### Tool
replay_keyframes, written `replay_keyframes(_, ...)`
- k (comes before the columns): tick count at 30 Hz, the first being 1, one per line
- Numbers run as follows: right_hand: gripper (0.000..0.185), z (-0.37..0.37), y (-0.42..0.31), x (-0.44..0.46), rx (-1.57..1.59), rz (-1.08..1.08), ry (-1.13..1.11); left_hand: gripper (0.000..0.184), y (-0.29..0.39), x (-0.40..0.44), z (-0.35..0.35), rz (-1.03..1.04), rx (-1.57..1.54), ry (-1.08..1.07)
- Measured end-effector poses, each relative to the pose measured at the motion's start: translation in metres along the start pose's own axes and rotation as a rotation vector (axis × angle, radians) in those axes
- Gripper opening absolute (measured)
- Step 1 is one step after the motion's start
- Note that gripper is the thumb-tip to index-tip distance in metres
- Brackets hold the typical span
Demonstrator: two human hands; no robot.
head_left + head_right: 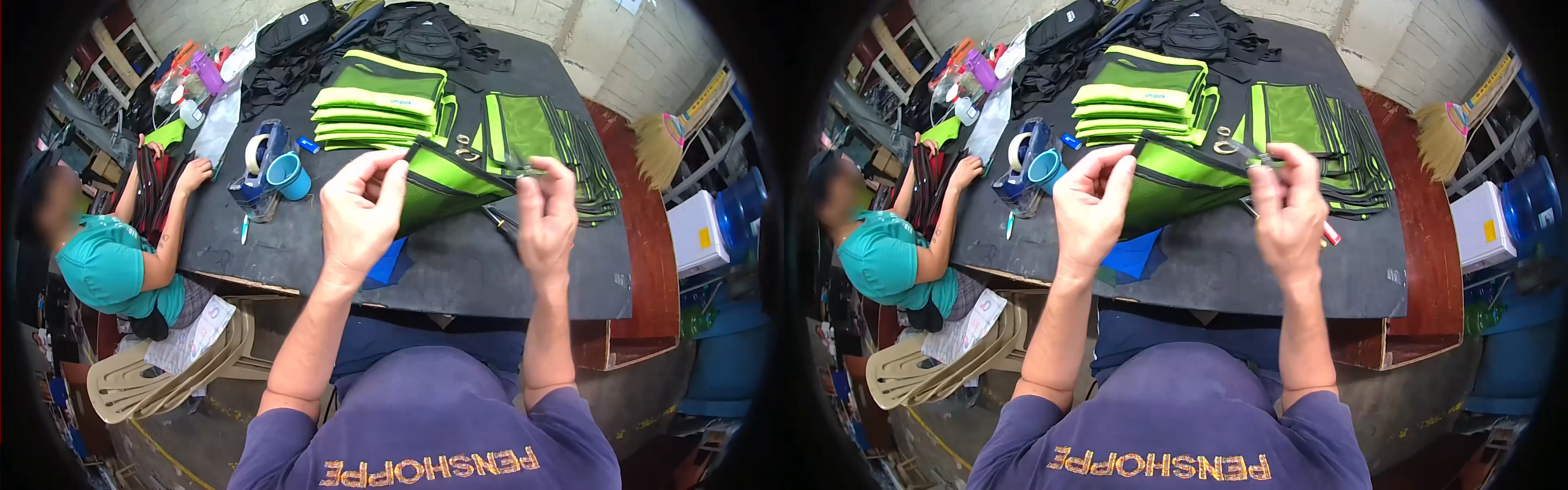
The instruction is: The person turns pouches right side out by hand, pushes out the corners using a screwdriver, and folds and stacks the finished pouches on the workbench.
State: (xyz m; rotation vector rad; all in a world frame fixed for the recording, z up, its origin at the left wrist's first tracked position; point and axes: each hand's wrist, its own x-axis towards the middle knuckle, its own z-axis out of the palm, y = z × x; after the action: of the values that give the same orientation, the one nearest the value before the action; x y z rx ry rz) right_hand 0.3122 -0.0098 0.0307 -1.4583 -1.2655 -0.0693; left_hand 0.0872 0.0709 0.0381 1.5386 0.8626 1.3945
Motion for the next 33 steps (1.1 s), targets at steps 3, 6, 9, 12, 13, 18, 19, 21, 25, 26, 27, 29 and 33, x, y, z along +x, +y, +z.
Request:
replay_keyframes(3, 0.030, 0.018, -0.029, -0.008, 0.100, -0.154, -0.047, 0.014, 0.002, -0.008, 0.017, 0.078, 0.035, 0.005)
replay_keyframes(6, 0.032, 0.024, -0.035, -0.011, 0.074, -0.300, -0.041, 0.014, 0.010, -0.014, 0.024, 0.166, 0.112, 0.019)
replay_keyframes(9, 0.029, 0.029, -0.033, -0.014, -0.061, -0.295, -0.059, 0.014, 0.014, -0.016, 0.023, 0.261, 0.237, 0.030)
replay_keyframes(12, 0.028, 0.031, -0.028, -0.011, -0.105, -0.384, -0.010, 0.022, 0.006, -0.014, 0.022, 0.503, 0.346, 0.051)
replay_keyframes(13, 0.028, 0.030, -0.027, -0.010, -0.107, -0.385, -0.011, 0.022, 0.004, -0.013, 0.022, 0.503, 0.344, 0.053)
replay_keyframes(18, 0.024, 0.024, -0.026, -0.009, -0.086, -0.399, -0.006, 0.026, -0.002, -0.010, 0.019, 0.702, 0.517, 0.049)
replay_keyframes(19, 0.022, 0.020, -0.028, -0.010, -0.077, -0.385, 0.004, 0.028, -0.002, -0.009, 0.019, 0.748, 0.565, 0.050)
replay_keyframes(21, 0.021, 0.013, -0.033, -0.011, -0.067, -0.374, 0.013, 0.029, -0.002, -0.007, 0.019, 0.794, 0.614, 0.055)
replay_keyframes(25, 0.019, -0.008, -0.046, -0.016, -0.102, -0.308, -0.003, 0.033, -0.004, -0.006, 0.021, 0.949, 0.604, 0.012)
replay_keyframes(26, 0.019, -0.012, -0.050, -0.016, -0.132, -0.309, -0.014, 0.033, -0.003, -0.006, 0.020, 0.972, 0.623, -0.036)
replay_keyframes(27, 0.019, -0.016, -0.054, -0.016, -0.161, -0.311, -0.025, 0.033, -0.001, -0.006, 0.019, 0.996, 0.642, -0.085)
replay_keyframes(29, 0.019, -0.019, -0.056, -0.016, -0.194, -0.311, -0.034, 0.034, 0.002, -0.006, 0.021, 1.020, 0.657, -0.135)
replay_keyframes(33, 0.020, -0.022, -0.057, -0.016, -0.285, -0.303, -0.061, 0.033, 0.006, -0.008, 0.023, 1.069, 0.730, -0.204)
